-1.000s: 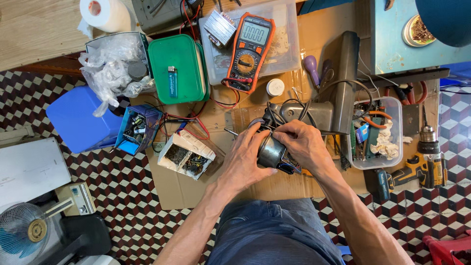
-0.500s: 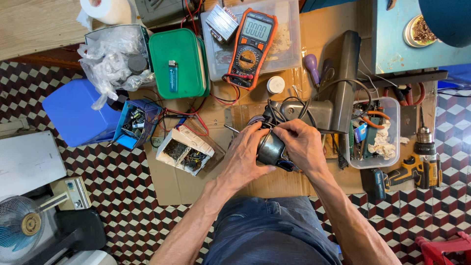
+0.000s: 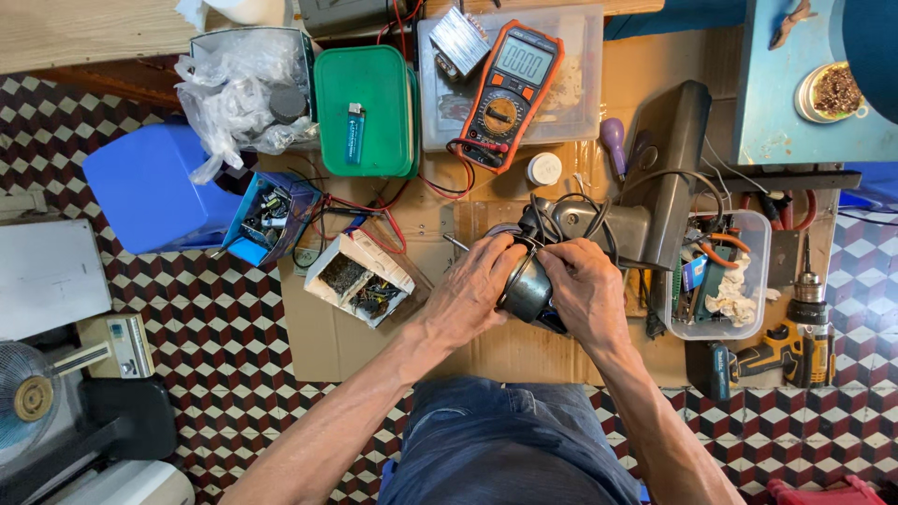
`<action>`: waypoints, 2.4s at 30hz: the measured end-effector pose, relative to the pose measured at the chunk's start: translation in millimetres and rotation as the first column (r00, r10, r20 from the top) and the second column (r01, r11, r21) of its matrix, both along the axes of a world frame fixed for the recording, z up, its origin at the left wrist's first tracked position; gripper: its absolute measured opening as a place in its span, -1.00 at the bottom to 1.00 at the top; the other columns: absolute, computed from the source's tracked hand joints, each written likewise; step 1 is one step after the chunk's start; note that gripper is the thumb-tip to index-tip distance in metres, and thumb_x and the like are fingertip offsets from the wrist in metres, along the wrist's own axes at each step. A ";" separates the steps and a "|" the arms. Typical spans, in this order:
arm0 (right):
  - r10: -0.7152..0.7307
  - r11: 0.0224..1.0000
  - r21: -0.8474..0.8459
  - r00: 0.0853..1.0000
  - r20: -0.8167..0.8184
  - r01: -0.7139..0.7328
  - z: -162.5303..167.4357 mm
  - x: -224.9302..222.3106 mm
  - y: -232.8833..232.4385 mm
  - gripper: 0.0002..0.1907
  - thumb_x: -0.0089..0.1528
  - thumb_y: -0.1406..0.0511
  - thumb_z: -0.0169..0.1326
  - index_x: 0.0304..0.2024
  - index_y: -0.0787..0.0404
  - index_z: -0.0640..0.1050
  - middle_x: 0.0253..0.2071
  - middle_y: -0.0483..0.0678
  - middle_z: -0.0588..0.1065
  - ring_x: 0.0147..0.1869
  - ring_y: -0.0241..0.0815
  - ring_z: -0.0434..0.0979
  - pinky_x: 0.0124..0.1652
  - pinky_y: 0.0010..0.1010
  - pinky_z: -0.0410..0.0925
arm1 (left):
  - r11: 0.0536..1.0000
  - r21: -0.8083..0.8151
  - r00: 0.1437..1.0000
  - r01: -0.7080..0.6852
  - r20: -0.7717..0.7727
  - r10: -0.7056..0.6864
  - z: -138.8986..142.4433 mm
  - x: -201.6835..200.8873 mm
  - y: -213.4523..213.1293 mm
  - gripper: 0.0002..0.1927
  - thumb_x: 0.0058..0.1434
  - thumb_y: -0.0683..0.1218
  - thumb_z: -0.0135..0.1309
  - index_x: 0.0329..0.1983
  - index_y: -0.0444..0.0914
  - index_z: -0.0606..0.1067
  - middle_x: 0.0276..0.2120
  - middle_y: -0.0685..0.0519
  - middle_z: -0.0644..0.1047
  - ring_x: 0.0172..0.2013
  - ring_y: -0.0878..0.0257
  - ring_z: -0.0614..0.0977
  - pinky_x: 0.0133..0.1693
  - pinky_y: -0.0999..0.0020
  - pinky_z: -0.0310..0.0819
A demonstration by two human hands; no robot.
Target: The person disassembles a small electric motor, removes a screw with a power drill, and then searches through a container of screws to find a replacement. They insert the new screw and tighten it with the drill.
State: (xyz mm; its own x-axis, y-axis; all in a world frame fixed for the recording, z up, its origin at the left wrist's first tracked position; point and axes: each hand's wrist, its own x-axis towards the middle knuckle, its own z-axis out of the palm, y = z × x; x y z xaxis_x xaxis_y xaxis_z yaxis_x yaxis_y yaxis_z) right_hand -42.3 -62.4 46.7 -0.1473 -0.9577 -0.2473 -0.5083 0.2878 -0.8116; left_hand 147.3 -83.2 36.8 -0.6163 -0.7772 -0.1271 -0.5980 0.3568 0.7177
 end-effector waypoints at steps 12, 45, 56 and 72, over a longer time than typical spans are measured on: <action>0.014 0.996 -0.084 0.983 -0.181 -0.030 -1.4 22.2 7.8 -0.83 0.28 0.29 0.15 -0.19 0.25 0.67 -0.20 0.04 0.59 -0.05 0.03 0.58 -0.01 -0.20 0.39 | 0.996 -0.090 0.998 0.001 -0.059 -0.006 0.3 20.5 9.3 0.06 -0.30 -0.20 0.47 0.33 -0.28 0.24 0.23 -0.12 0.31 0.30 -0.12 0.34 0.28 0.07 0.36; 0.138 0.988 0.079 0.987 -0.086 -0.131 10.8 55.1 14.6 -0.66 0.23 0.40 -0.07 -0.01 0.38 0.60 0.13 0.17 0.55 0.28 0.12 0.47 0.26 -0.21 0.26 | 0.996 -0.047 0.990 -0.077 -0.123 0.071 2.6 59.3 15.0 0.05 -0.27 -0.14 0.52 0.31 -0.24 0.23 0.25 -0.09 0.26 0.34 -0.07 0.31 0.22 0.10 0.43; -0.159 0.939 0.332 0.970 0.184 0.090 20.4 61.7 8.4 -0.64 0.20 0.38 -0.02 -0.01 0.39 0.63 0.01 -0.02 0.57 -0.15 -0.17 0.47 -0.15 -0.42 0.32 | 0.999 -0.017 0.993 -0.031 -0.117 0.029 2.8 65.4 11.1 0.03 -0.31 -0.08 0.55 0.27 -0.25 0.30 0.22 -0.04 0.31 0.27 -0.04 0.35 0.18 0.08 0.47; -0.114 0.900 0.428 0.993 0.043 0.085 20.6 68.7 -7.3 -0.59 0.30 0.25 -0.08 0.08 0.26 0.64 -0.16 0.05 0.64 -0.29 -0.21 0.46 -0.28 -0.40 0.35 | 0.753 0.165 0.743 -0.637 -0.130 0.657 -9.5 157.0 -15.0 -0.67 0.46 0.03 -0.05 0.18 -0.22 0.43 0.05 -0.12 0.52 -0.01 0.03 0.66 0.00 0.16 0.57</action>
